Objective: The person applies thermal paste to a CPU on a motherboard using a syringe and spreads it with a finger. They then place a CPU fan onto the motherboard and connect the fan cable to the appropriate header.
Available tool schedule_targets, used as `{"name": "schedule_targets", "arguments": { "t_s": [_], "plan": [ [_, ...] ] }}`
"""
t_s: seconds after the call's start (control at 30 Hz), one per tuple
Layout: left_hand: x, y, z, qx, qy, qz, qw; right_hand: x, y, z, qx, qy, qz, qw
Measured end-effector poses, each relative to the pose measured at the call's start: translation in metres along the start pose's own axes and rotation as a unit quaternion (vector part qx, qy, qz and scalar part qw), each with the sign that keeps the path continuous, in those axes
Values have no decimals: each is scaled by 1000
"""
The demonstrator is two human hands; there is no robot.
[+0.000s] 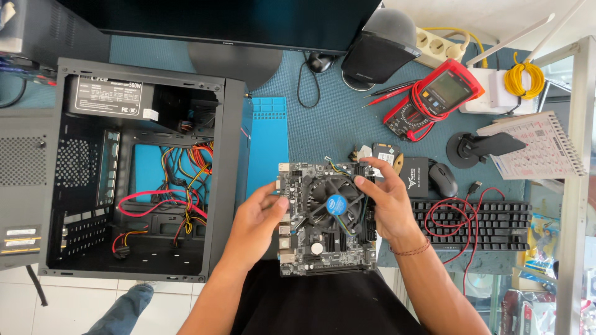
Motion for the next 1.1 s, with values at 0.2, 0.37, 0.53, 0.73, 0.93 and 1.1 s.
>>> {"name": "schedule_targets", "arguments": {
  "t_s": [0.2,0.37,0.53,0.73,0.93,1.1],
  "plan": [
    [10,-15,-9,57,16,79,995,3,-12,30,24,27,5,999],
    [10,-17,-5,69,24,74,995,13,-32,52,53,25,-33,998],
    [9,-16,4,63,35,63,995,23,-49,77,77,27,-46,996],
    [6,-11,30,122,63,75,988,3,-23,50,54,16,-40,998],
    [7,-13,35,125,36,59,990,22,-46,86,200,-23,-5,980],
    [3,-9,31,158,21,43,986,53,-49,111,296,37,31,954]
  ]
}}
Point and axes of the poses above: each hand's wrist, its own x-axis away from the middle knuckle, its own y-axis out of the back of the hand, z = x × y, the point moved 4 cm from there along -x, towards the middle knuckle, and after that the axes turned 6 degrees about z, right-handed, at the moved point
